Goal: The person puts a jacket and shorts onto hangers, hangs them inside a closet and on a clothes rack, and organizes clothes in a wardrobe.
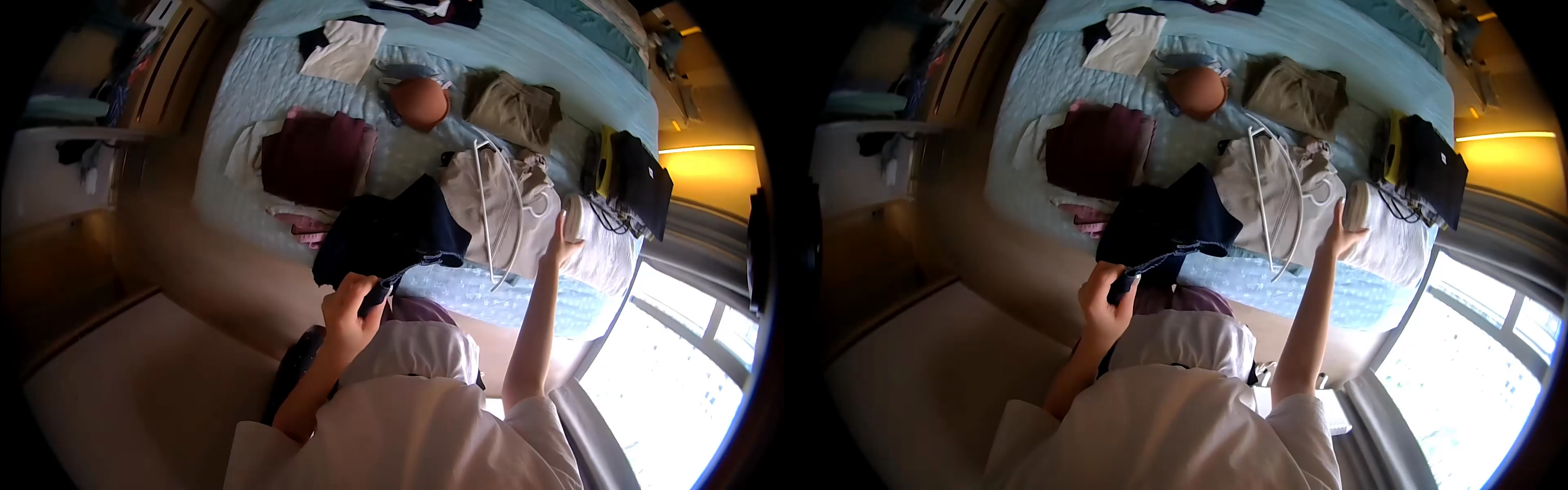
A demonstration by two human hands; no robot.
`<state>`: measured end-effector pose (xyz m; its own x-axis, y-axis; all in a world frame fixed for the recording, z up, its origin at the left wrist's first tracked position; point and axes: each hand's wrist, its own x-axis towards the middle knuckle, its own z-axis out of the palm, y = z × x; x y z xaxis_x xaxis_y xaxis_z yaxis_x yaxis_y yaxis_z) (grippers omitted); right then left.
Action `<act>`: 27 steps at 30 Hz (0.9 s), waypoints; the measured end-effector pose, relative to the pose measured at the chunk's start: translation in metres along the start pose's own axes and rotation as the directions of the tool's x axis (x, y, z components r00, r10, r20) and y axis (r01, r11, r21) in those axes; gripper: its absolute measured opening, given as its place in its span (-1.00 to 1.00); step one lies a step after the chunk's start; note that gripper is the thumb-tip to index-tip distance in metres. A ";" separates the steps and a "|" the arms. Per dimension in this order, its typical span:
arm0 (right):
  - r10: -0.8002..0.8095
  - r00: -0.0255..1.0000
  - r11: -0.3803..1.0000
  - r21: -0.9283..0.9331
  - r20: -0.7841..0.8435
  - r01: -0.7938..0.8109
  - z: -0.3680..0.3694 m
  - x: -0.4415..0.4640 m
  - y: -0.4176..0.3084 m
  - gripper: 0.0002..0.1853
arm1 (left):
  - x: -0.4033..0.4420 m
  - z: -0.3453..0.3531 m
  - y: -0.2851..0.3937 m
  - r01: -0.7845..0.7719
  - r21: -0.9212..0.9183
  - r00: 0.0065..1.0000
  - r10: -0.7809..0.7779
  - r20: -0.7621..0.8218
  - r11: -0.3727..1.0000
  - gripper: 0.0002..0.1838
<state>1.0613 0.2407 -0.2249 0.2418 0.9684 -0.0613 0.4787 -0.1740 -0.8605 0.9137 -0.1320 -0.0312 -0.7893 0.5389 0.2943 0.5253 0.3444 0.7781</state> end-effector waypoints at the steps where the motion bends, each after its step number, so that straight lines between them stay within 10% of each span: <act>1: -0.455 0.880 0.849 -0.364 -0.136 0.382 -0.012 -0.010 -0.012 -0.17 | 0.002 0.003 0.003 -0.011 0.016 0.999 0.011 -0.044 1.000 -0.76; 3: -0.276 0.896 0.953 0.221 0.347 0.208 -0.061 -0.073 -0.074 -0.55 | 0.004 0.010 0.009 0.014 0.039 1.000 -0.013 -0.007 0.999 -0.72; 5: -0.306 0.516 0.940 0.339 0.800 0.033 -0.095 -0.149 -0.091 -0.60 | 0.004 0.021 0.016 0.053 -0.008 0.996 -0.053 0.073 0.999 -0.64; 6: -0.091 0.324 0.991 0.119 0.942 -0.066 -0.102 -0.185 -0.125 -0.57 | 0.001 0.025 0.018 0.061 -0.053 0.980 -0.050 0.194 0.997 -0.57; 11: 0.132 0.429 0.955 0.001 0.894 -0.296 -0.075 -0.221 -0.135 -0.63 | -0.004 0.037 0.027 0.010 -0.161 0.843 0.078 0.532 0.987 -0.57; 13: 0.036 0.336 0.999 -0.044 0.941 0.016 -0.080 -0.205 -0.121 -0.80 | 0.014 0.025 0.010 -0.073 -0.322 0.746 0.266 0.610 0.944 -0.65; 17: -0.221 0.360 0.974 0.224 0.907 0.034 -0.092 -0.216 -0.124 -0.85 | 0.046 0.028 0.011 -0.184 -0.180 0.932 0.230 0.282 0.966 -0.49; 27: -0.370 0.351 0.917 0.277 0.860 0.287 -0.113 -0.219 -0.156 -0.81 | 0.065 0.038 0.013 -0.242 -0.347 0.873 0.359 0.330 0.906 -0.54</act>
<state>1.0290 0.0359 -0.0207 -0.8182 0.5581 -0.1383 0.2744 0.1677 -0.9469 0.8816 -0.0638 -0.0233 -0.3959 0.8476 0.3533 0.5565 -0.0846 0.8265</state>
